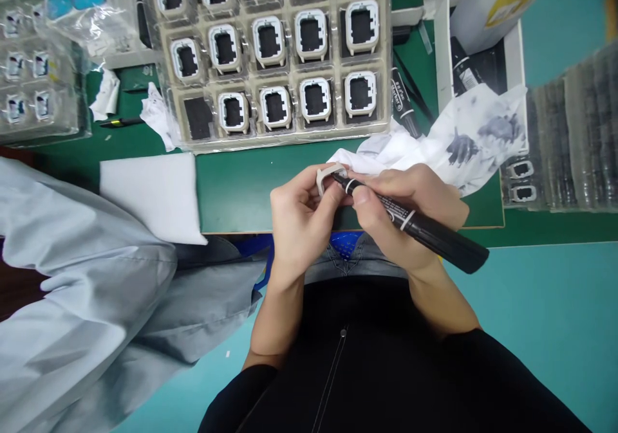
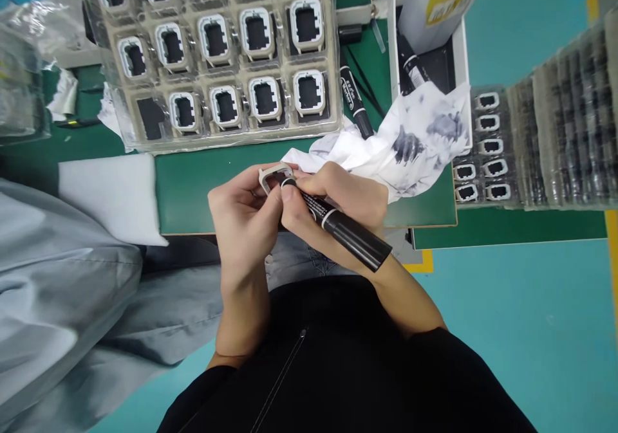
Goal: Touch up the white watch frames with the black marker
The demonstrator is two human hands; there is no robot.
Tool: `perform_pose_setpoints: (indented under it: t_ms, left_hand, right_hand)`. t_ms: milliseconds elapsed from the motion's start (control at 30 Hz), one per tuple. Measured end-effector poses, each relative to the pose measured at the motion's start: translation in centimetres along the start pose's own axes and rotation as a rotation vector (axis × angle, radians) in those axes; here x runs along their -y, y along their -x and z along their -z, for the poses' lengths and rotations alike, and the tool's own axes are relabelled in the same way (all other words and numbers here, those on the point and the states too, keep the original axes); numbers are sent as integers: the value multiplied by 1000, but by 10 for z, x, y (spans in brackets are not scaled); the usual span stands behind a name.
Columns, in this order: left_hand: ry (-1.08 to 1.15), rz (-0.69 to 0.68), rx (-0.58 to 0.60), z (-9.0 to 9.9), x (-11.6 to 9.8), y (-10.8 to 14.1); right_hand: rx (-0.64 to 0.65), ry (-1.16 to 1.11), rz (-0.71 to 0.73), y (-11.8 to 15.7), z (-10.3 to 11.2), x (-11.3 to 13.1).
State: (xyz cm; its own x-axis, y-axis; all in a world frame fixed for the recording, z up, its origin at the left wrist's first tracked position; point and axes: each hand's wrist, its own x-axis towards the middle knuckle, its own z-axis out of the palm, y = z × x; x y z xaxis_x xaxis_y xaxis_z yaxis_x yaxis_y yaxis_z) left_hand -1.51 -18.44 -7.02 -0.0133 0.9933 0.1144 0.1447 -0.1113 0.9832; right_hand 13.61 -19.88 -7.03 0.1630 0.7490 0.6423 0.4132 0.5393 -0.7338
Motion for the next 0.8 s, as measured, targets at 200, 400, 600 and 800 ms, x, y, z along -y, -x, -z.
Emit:
perform_pose_setpoints:
  t_ms: [200,400,600,800]
  left_hand:
    - [53,86,58,4,-7,-7]
    - [85,102,60,3,-8,-7]
    - [56,62,53,2,-4,-6]
    - [34,52,50,3,0,-4]
  right_hand:
    - [-49,-48,-22,3,-2,-3]
    - [-65,-57,-68,1,-4,0]
    - [-67,-47,-74,1,-3,2]
    - [-60,-52,-85,1,-3,1]
